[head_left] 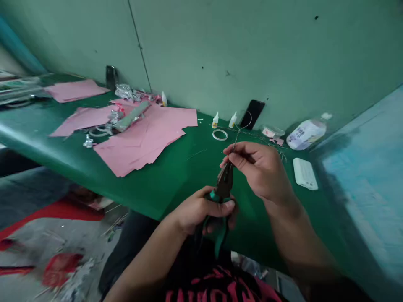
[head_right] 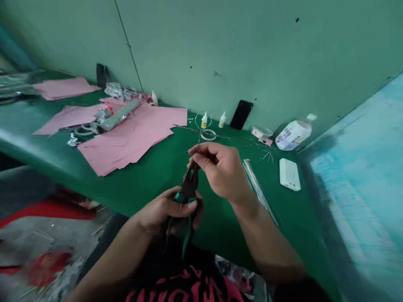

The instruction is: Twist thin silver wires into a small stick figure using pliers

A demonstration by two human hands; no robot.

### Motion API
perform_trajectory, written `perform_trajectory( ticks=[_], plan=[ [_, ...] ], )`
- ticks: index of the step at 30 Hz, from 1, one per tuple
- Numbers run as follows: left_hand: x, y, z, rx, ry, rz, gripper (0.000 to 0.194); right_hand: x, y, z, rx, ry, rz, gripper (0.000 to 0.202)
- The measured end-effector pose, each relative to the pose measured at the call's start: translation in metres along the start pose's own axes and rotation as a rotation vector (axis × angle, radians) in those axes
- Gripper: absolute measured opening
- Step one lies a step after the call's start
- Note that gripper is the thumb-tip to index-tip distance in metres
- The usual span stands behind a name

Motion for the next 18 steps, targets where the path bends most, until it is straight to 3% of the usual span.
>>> perform_trajectory(
  ticks=[4, 7, 18],
  plan=[
    [-0.004, 0.003, 0.004, 0.111, -0.038, 0.088, 0.028, 0.001, 0.001, 0.003, 0.006, 0.031, -0.01, 0.007],
    [-0.008, 0.003, 0.004, 0.121, -0.041, 0.133, 0.03, 0.003, 0.002, 0.008, 0.016, 0.103, -0.038, 0.007],
    [-0.015, 0.007, 0.003, 0.195, -0.093, 0.107, 0.025, 0.014, 0.007, 0.015, 0.035, 0.356, -0.069, 0.02]
  ],
)
Point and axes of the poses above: each hand's wrist, its own y-axis towards the middle knuckle, its own x-axis out of the palm, z = x × y, the point moved 8 cm from there along y, towards the middle knuckle, and after that the axes turned 9 degrees about -z, right-handed, at the moved point
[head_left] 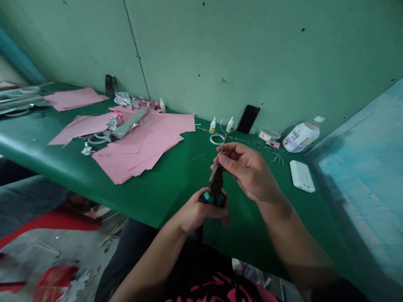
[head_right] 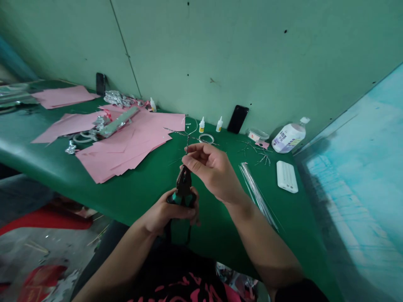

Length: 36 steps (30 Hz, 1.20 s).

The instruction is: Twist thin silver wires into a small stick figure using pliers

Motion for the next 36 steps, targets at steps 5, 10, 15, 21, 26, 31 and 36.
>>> perform_trajectory(
  ticks=[5, 10, 15, 21, 26, 31, 36],
  plan=[
    [-0.007, 0.004, -0.008, -0.012, 0.044, 0.047, 0.023, -0.007, 0.004, 0.0, -0.092, 0.155, 0.118, 0.019],
    [-0.006, 0.007, -0.014, -0.034, 0.055, 0.075, 0.024, -0.016, 0.005, 0.002, -0.161, 0.197, 0.239, 0.01],
    [0.0, 0.01, -0.021, -0.069, -0.028, 0.007, 0.027, -0.019, 0.007, 0.007, -0.168, 0.267, 0.249, 0.01],
    [0.028, 0.012, -0.031, -0.111, -0.278, -0.353, 0.029, -0.017, 0.009, 0.016, -0.073, 0.381, 0.215, 0.014],
    [0.045, 0.008, -0.039, -0.148, -0.451, -0.583, 0.032, -0.012, 0.012, 0.022, -0.008, 0.482, 0.169, 0.016],
    [0.053, 0.006, -0.041, -0.135, -0.541, -0.672, 0.031, -0.008, 0.013, 0.026, 0.038, 0.527, 0.161, 0.021],
    [0.037, 0.016, -0.041, -0.117, -0.351, -0.437, 0.03, -0.014, 0.009, 0.017, -0.075, 0.347, 0.233, 0.016]
  ],
)
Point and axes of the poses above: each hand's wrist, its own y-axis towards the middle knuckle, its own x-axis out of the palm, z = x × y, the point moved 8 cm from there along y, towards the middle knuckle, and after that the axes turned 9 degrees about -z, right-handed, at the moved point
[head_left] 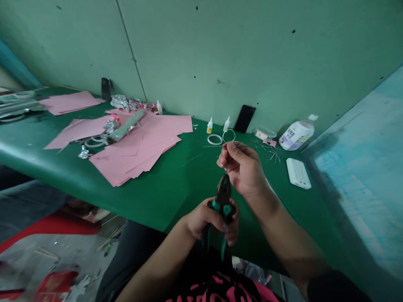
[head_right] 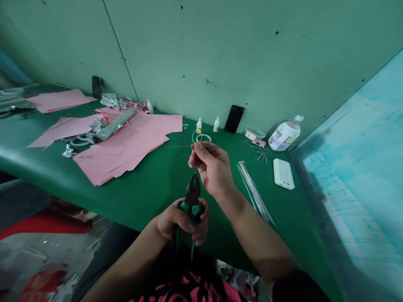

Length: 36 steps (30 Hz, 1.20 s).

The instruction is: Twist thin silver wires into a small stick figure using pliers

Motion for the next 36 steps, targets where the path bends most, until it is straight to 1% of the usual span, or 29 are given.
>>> perform_trajectory(
  ticks=[2, 4, 6, 8, 9, 12, 16, 19, 21, 26, 28, 29, 31, 32, 34, 36],
  plan=[
    [-0.013, -0.003, 0.01, 0.072, 0.118, 0.181, 0.031, -0.001, -0.001, -0.003, -0.026, -0.089, 0.028, 0.015],
    [-0.022, -0.007, 0.017, 0.114, 0.217, 0.322, 0.03, -0.002, -0.002, -0.002, -0.019, -0.126, 0.054, 0.017],
    [-0.027, -0.01, 0.02, 0.123, 0.285, 0.404, 0.029, -0.004, -0.001, -0.001, -0.011, -0.117, 0.08, 0.018],
    [-0.029, -0.01, 0.02, 0.139, 0.299, 0.424, 0.028, -0.006, 0.0, 0.001, 0.001, -0.081, 0.092, 0.018],
    [-0.029, -0.009, 0.019, 0.149, 0.284, 0.408, 0.028, -0.007, 0.001, 0.003, 0.015, -0.058, 0.092, 0.018],
    [-0.026, -0.004, 0.015, 0.156, 0.224, 0.31, 0.028, -0.009, 0.002, 0.006, 0.057, 0.007, 0.086, 0.019],
    [-0.02, -0.001, 0.005, 0.074, 0.16, 0.146, 0.031, -0.008, 0.0, 0.007, 0.11, 0.046, 0.081, 0.02],
    [-0.01, 0.0, -0.002, 0.014, 0.062, -0.019, 0.032, -0.005, -0.002, 0.007, 0.143, 0.074, 0.067, 0.021],
    [-0.005, 0.001, -0.007, -0.012, -0.008, -0.098, 0.033, -0.002, -0.002, 0.009, 0.161, 0.105, 0.059, 0.022],
    [0.005, 0.003, -0.019, -0.058, -0.129, -0.243, 0.03, 0.002, -0.003, 0.014, 0.206, 0.125, 0.033, 0.021],
    [0.007, 0.005, -0.023, -0.068, -0.159, -0.281, 0.029, 0.002, -0.004, 0.017, 0.219, 0.127, 0.019, 0.02],
    [0.007, 0.006, -0.022, -0.063, -0.162, -0.281, 0.029, 0.002, -0.004, 0.017, 0.218, 0.124, 0.018, 0.02],
    [0.003, 0.009, -0.017, -0.023, -0.1, -0.225, 0.031, 0.001, -0.004, 0.016, 0.192, 0.104, 0.037, 0.018],
    [-0.001, 0.009, -0.012, 0.006, -0.039, -0.163, 0.032, -0.001, -0.005, 0.015, 0.17, 0.083, 0.054, 0.018],
    [-0.01, 0.006, 0.001, 0.063, 0.103, 0.011, 0.032, -0.004, -0.005, 0.01, 0.114, 0.025, 0.093, 0.016],
    [-0.015, -0.003, 0.012, 0.08, 0.227, 0.162, 0.033, -0.009, -0.005, 0.0, 0.033, -0.03, 0.14, 0.015]
  ],
)
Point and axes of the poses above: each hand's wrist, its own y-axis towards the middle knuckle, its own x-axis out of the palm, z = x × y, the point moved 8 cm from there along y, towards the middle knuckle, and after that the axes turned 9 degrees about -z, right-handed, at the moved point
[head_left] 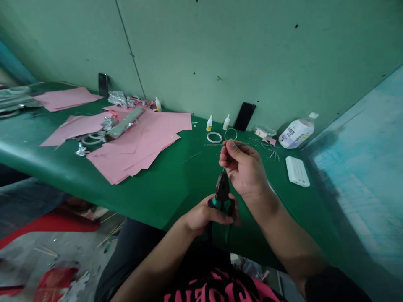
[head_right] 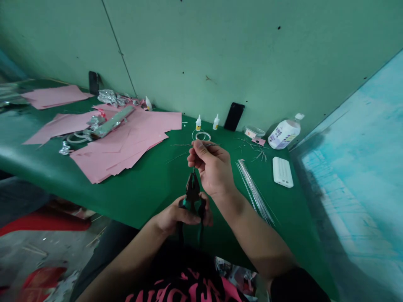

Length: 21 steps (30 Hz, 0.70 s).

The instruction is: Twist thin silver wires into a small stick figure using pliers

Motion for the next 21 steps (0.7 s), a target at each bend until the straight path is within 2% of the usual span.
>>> perform_trajectory(
  ticks=[3, 5, 7, 9, 11, 13, 15, 17, 19, 21],
  plan=[
    [0.0, -0.014, 0.006, -0.058, 0.127, 0.077, 0.04, -0.011, 0.002, -0.017, -0.134, -0.028, 0.074, 0.013],
    [-0.001, -0.022, 0.006, -0.098, 0.167, 0.142, 0.041, -0.017, 0.005, -0.026, -0.173, -0.039, 0.096, 0.012],
    [-0.01, -0.029, 0.007, -0.111, 0.171, 0.295, 0.039, -0.02, 0.007, -0.03, -0.163, -0.056, 0.088, 0.013],
    [-0.024, -0.034, 0.013, -0.081, 0.203, 0.508, 0.039, -0.018, 0.007, -0.028, -0.118, -0.069, 0.058, 0.014],
    [-0.038, -0.036, 0.025, -0.012, 0.312, 0.694, 0.038, -0.012, 0.007, -0.022, -0.059, -0.07, 0.007, 0.016],
    [-0.047, -0.035, 0.042, 0.087, 0.481, 0.803, 0.038, -0.006, 0.006, -0.016, -0.016, -0.061, -0.042, 0.018],
    [-0.053, -0.032, 0.054, 0.16, 0.574, 0.86, 0.042, -0.001, 0.005, -0.011, 0.004, -0.047, -0.081, 0.019],
    [-0.056, -0.031, 0.059, 0.215, 0.48, 0.875, 0.039, 0.002, 0.005, -0.008, 0.023, -0.045, -0.122, 0.018],
    [-0.053, -0.029, 0.065, 0.307, 0.274, 0.816, 0.034, 0.004, 0.006, -0.005, 0.045, -0.054, -0.162, 0.018],
    [-0.04, -0.026, 0.079, 0.433, 0.139, 0.704, 0.031, 0.005, 0.005, -0.003, 0.057, -0.06, -0.182, 0.019]
  ],
)
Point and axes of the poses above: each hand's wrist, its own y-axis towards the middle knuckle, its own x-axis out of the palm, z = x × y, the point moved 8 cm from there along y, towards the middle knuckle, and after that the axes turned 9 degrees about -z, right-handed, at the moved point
